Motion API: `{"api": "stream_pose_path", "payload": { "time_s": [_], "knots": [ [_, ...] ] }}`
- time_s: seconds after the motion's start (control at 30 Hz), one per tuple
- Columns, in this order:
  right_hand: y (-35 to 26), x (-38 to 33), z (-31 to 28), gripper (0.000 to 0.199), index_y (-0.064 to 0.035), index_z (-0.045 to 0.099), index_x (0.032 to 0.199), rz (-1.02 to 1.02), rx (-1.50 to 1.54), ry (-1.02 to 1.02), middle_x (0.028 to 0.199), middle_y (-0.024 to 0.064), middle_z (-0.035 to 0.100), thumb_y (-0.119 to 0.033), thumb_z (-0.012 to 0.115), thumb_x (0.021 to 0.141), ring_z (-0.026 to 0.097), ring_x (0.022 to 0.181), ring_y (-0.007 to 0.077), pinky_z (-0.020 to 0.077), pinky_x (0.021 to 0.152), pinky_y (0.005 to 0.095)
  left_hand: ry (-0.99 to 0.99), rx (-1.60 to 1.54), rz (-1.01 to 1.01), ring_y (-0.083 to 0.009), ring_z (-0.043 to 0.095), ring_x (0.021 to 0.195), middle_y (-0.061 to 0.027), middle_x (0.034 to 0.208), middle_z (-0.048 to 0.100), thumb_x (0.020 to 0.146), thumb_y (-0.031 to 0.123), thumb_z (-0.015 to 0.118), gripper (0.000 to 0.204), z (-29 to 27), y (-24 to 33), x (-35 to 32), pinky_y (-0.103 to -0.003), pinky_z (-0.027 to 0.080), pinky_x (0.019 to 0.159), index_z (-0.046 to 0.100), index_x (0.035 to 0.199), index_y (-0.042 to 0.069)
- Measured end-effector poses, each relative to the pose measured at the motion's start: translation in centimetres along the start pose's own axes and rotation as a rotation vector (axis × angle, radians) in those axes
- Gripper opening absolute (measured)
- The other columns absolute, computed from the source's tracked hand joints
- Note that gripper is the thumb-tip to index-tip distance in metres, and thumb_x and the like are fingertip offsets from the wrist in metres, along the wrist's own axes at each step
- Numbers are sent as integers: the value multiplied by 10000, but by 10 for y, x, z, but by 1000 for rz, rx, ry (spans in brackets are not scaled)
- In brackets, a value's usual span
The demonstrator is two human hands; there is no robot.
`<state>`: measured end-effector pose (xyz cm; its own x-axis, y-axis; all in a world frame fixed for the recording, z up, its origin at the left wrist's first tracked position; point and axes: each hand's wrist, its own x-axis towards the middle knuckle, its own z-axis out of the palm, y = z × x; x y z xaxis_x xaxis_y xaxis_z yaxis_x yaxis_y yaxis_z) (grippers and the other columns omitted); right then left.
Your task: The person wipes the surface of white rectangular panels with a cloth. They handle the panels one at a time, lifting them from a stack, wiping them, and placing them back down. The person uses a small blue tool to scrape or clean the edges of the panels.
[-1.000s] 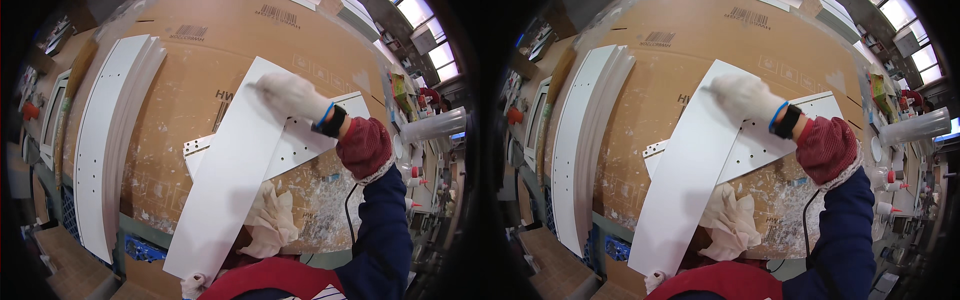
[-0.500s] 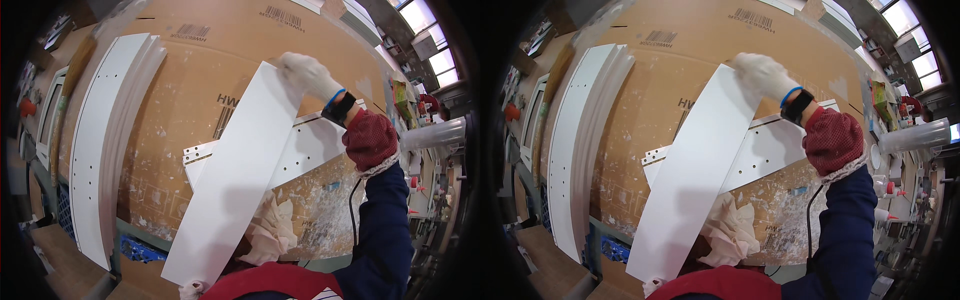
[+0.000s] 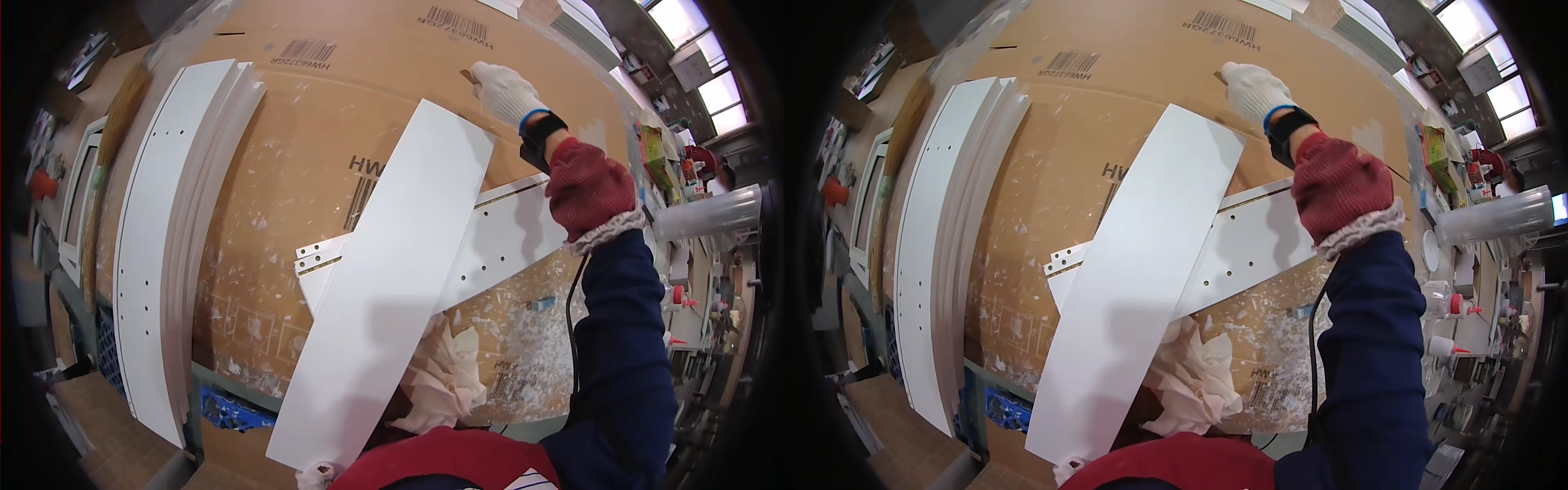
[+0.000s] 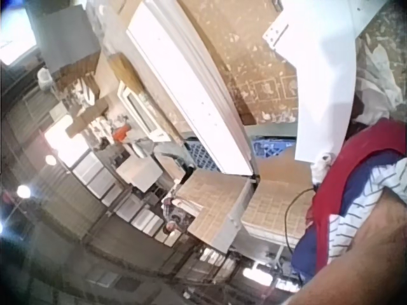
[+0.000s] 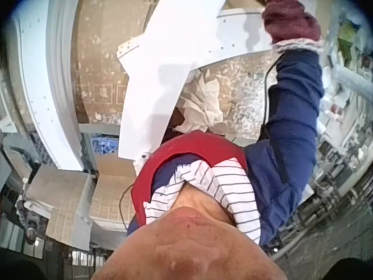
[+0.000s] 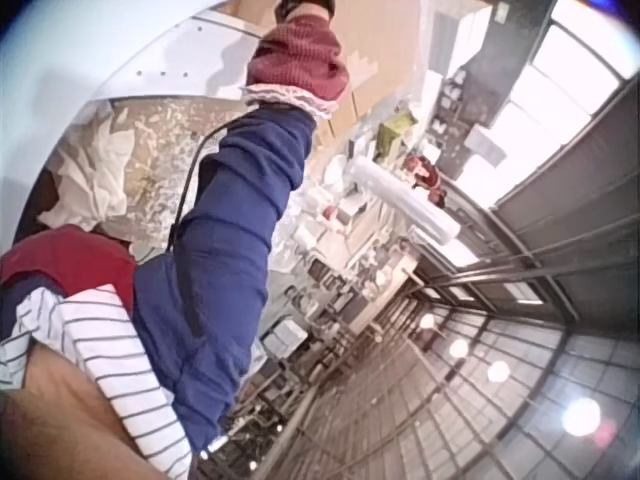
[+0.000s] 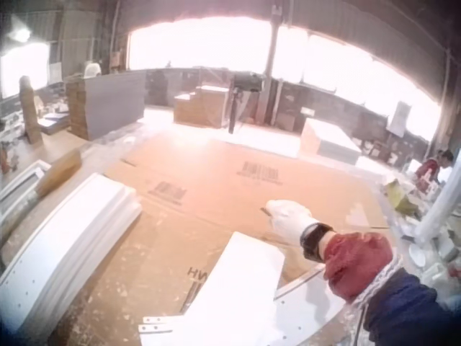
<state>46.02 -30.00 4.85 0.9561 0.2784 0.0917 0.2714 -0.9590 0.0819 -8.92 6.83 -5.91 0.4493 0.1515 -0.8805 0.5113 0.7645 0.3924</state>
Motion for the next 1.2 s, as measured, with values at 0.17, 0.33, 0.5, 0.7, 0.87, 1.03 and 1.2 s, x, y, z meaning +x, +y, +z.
{"api": "stream_pose_path", "payload": {
  "time_s": [0.17,0.33,0.5,0.7,0.87,1.03,1.2],
  "knots": [
    [-73,-73,-26,176,-98,624,1023,-248,320,-217,847,130,646,-194,571,885,641,761,315,518,654,390,46,-19,-1,-310,640,937,-223,1079,614,776,14,565,323,-2,-6,-5,-476,533,799,527,1087,-66],
    [-114,-156,-34,222,-138,570,1054,-582,304,-576,879,89,606,-136,584,832,650,804,283,527,623,395,34,28,-12,-308,645,923,-227,1070,618,775,16,565,309,-5,4,-4,-468,537,784,534,1071,-67],
    [-65,-113,-18,173,-58,554,1023,-330,280,-239,893,138,627,-111,540,858,651,770,318,521,638,414,51,24,-4,-306,650,909,-231,1061,621,774,18,565,294,-5,2,-9,-460,542,770,540,1054,-68],
    [42,-59,0,201,-27,582,1039,122,16,-106,949,200,650,-133,524,878,642,882,385,520,744,463,18,57,-5,-304,656,892,-236,1051,626,773,21,564,277,-5,10,-5,-450,548,752,548,1035,-68],
    [-45,-98,-21,144,-68,570,959,-362,280,-154,831,142,607,-164,582,852,638,837,322,516,720,392,49,37,-9,-303,661,878,-240,1042,630,772,23,564,264,-4,4,-9,-442,552,737,555,1019,-69],
    [4,-67,9,155,-51,572,1001,-151,103,22,907,171,645,-134,500,892,640,901,343,528,728,419,41,46,2,-301,666,864,-245,1033,634,771,26,563,250,-6,4,-13,-434,557,722,562,1002,-69],
    [34,-52,-6,192,-46,558,1015,64,34,14,935,198,640,-180,526,881,613,889,405,481,755,458,7,37,31,-300,670,850,-249,1024,638,770,28,563,238,-1,-2,-27,-426,561,707,568,986,-70]
  ]
}}
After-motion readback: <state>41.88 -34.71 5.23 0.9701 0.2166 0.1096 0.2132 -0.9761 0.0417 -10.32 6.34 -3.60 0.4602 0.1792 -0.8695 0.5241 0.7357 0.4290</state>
